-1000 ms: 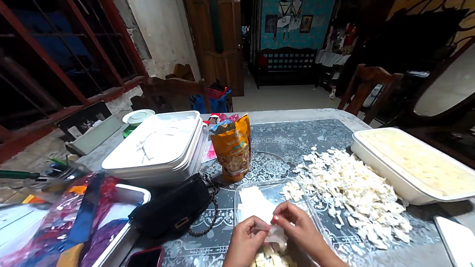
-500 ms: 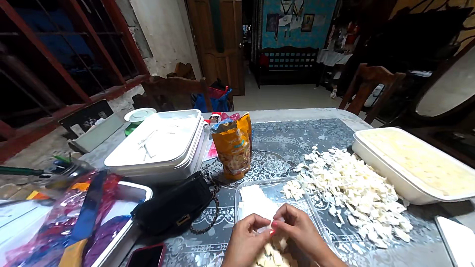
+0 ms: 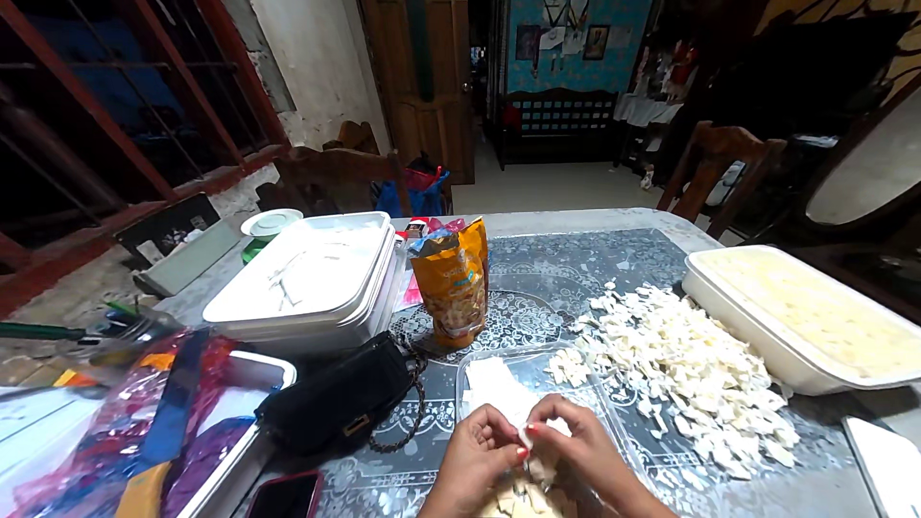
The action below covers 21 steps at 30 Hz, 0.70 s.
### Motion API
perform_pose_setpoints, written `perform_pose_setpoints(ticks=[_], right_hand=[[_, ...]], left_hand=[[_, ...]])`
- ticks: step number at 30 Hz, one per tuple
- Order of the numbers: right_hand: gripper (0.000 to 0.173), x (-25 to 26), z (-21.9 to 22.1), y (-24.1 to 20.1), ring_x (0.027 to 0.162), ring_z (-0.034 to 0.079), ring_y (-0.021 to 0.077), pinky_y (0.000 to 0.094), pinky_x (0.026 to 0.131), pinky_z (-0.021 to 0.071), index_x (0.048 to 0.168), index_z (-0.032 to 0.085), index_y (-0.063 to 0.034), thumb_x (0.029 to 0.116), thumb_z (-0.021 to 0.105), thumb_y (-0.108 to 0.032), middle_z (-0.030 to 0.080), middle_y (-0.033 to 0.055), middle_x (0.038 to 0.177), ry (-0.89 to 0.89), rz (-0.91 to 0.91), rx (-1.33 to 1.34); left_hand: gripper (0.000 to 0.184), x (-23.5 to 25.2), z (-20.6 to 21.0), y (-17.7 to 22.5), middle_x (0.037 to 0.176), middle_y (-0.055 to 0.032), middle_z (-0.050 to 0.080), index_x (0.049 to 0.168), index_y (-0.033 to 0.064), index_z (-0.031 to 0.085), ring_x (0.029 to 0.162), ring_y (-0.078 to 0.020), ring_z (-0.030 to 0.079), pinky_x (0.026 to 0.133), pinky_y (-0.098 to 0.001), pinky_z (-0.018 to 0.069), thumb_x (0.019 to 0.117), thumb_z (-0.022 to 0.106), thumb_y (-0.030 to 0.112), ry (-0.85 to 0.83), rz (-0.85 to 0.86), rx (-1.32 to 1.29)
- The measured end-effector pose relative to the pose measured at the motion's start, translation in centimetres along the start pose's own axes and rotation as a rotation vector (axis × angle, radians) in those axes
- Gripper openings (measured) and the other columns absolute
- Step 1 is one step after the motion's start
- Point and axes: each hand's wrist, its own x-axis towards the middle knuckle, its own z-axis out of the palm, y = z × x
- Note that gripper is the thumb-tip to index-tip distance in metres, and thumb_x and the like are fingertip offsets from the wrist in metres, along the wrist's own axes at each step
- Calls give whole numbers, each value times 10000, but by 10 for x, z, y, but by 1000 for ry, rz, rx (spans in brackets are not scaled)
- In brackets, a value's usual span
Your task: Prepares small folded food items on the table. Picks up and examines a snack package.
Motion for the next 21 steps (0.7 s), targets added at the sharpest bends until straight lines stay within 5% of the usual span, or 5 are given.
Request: perform_pose_setpoints(ticks=[5,9,12,15,21], right_hand=[[138,-3,1,-3,953,699,299,495,881,525,913,750,-17,927,671,-129,742,122,902,-122,-210,-407],[140,-5,14,5,1004,664,156,356,920,436,815,643,-205,945,591,-194,741,-37,905,72,-683,-874],[162,6,-13,0,930,711,206,418,893,505,765,664,-150,915,602,-143,752,18,878,371,-560,-1136],[76,19,-54,-6,944,702,426,619,824,507,826,718,-17,848,656,21,733,196,948,476,-271,-1239],[83,6,-34,-19,989,684,419,617,905,496,923,788,-36,860,746,-72,737,193,967,-210,40,-765]], left_hand=[[215,3,-5,6,829,-17,731,878,47,593,708,-97,707,695,-259,607,798,683,-131,65,51,9],[91,2,-11,2,920,-95,718,974,-20,698,810,-168,707,763,-331,596,905,664,28,19,175,641],[228,-1,-14,-2,1074,-227,704,1073,-44,729,1018,-399,687,884,-522,566,874,729,67,-133,278,1112],[185,-3,-10,-2,1094,-222,699,1052,-51,736,1072,-400,669,895,-497,560,926,637,43,-193,204,1274],[116,-1,-12,-16,914,-193,732,896,-45,751,900,-369,725,795,-474,595,888,646,5,-71,401,1250]])
